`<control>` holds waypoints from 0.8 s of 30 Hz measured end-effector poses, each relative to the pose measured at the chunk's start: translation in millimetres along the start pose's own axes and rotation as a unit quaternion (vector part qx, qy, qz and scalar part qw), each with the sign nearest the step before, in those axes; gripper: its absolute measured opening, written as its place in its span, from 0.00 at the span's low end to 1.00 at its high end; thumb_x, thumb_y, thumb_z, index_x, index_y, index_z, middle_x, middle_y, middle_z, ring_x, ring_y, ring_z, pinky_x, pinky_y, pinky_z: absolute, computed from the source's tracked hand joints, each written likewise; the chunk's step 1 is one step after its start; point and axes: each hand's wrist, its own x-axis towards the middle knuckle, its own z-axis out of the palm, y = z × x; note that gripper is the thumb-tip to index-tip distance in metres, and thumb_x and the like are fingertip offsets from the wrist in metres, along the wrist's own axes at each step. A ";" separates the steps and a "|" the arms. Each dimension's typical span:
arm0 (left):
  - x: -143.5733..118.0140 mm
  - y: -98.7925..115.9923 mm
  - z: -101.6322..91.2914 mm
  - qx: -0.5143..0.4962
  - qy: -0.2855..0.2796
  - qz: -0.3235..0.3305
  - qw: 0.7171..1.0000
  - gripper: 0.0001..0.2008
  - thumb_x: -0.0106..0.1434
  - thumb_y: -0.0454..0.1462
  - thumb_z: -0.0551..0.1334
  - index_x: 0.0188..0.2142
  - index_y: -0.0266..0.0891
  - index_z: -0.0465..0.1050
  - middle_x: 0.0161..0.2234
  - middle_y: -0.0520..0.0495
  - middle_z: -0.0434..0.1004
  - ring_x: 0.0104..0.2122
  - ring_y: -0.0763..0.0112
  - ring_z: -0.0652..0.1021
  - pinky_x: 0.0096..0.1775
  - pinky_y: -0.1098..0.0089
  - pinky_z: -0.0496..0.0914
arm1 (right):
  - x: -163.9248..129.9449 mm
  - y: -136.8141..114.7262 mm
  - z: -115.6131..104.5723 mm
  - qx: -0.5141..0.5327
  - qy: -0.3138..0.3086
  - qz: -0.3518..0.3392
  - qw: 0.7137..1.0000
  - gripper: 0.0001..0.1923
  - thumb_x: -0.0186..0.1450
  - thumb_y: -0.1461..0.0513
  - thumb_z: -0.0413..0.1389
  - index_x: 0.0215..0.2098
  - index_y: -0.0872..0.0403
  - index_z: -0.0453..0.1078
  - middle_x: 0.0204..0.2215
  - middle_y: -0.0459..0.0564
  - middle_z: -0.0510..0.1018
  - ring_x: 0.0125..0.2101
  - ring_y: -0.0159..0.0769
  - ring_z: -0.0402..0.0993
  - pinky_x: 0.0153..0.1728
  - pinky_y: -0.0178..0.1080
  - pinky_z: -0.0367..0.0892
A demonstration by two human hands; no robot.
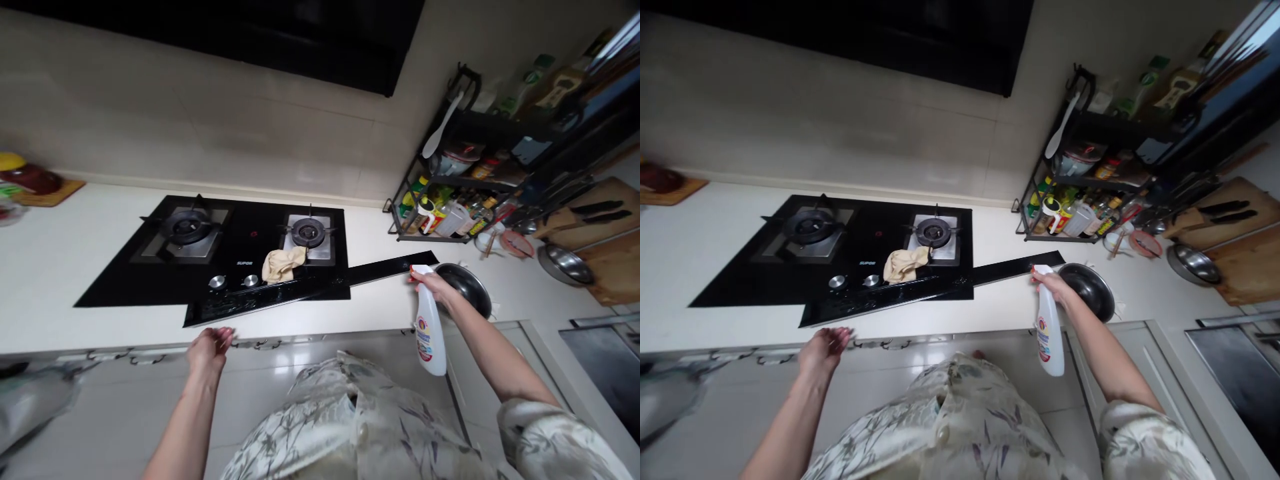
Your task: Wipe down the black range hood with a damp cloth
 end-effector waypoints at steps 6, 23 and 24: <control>13.6 9.1 -16.2 -0.040 0.054 0.019 0.998 0.09 0.71 0.28 0.53 0.34 0.36 0.65 0.28 0.47 0.73 0.25 0.72 0.77 0.26 0.75 0.75 | -21.1 -6.6 77.6 -0.096 -0.121 -0.054 0.987 0.12 0.68 0.65 0.66 0.49 0.61 0.76 0.26 0.46 0.78 0.17 0.24 0.65 0.19 0.28 0.64; 29.4 17.3 -41.3 -0.088 0.045 0.068 0.993 0.03 0.71 0.32 0.59 0.43 0.40 0.66 0.33 0.54 0.69 0.25 0.77 0.73 0.30 0.76 0.72 | -93.1 -46.8 319.7 -0.257 -0.417 -0.120 0.864 0.20 0.66 0.62 0.70 0.53 0.62 0.75 0.20 0.42 0.75 0.16 0.23 0.64 0.17 0.27 0.65; 32.2 20.5 -40.4 -0.088 0.038 0.074 0.993 0.03 0.71 0.33 0.60 0.44 0.40 0.67 0.33 0.54 0.69 0.26 0.78 0.73 0.31 0.76 0.73 | -97.3 -48.5 334.0 -0.267 -0.424 -0.124 0.856 0.20 0.66 0.61 0.71 0.52 0.61 0.75 0.20 0.42 0.75 0.15 0.24 0.65 0.17 0.27 0.65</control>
